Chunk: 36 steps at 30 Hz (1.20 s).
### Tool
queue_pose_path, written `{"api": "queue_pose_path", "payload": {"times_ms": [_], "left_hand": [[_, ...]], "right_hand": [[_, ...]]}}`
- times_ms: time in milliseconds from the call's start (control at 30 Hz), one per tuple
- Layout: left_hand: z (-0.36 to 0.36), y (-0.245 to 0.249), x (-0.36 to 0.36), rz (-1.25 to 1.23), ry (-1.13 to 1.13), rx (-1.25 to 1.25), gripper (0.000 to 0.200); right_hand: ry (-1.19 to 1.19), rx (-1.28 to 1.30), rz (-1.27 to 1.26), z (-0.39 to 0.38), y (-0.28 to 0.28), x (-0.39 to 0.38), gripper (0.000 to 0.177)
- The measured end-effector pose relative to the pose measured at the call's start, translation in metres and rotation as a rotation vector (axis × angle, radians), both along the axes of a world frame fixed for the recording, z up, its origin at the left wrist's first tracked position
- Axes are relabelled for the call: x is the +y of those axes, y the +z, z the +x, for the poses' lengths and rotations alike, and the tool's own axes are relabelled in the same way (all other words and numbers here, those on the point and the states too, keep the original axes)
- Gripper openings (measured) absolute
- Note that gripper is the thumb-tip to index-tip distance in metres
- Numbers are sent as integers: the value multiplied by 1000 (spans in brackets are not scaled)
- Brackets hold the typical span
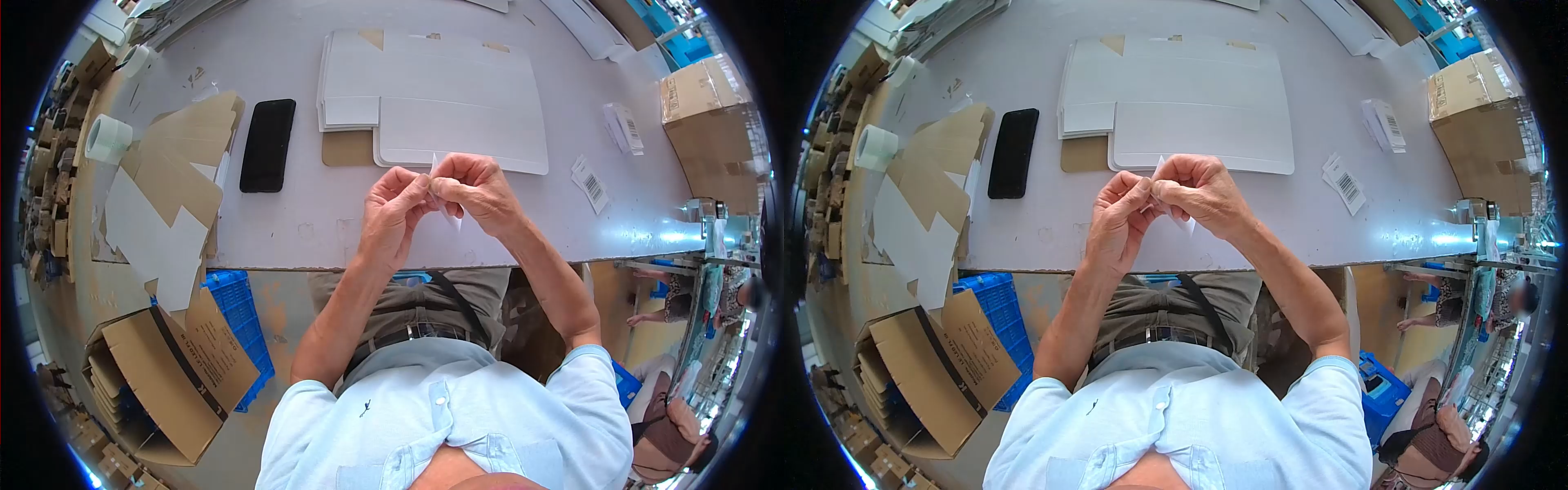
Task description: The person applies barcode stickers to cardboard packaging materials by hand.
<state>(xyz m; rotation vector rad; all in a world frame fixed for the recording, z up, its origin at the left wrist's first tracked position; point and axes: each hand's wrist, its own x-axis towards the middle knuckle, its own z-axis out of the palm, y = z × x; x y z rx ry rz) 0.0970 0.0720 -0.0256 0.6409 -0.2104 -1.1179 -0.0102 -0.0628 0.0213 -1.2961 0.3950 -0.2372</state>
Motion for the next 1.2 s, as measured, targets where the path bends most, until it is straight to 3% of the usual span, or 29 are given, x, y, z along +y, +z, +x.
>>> {"api": "queue_pose_path", "payload": {"times_ms": [267,800,1200], "left_hand": [[-4,-3,0,19,-2,-65,12],[-8,-6,4,69,-16,-57,11],[-18,-5,-2,31,-50,-20,12]], "right_hand": [[-29,28,-127,-5,4,2,7],[-68,54,-26,-14,-9,4,5],[-95,76,-110,-21,2,8,7]]}}
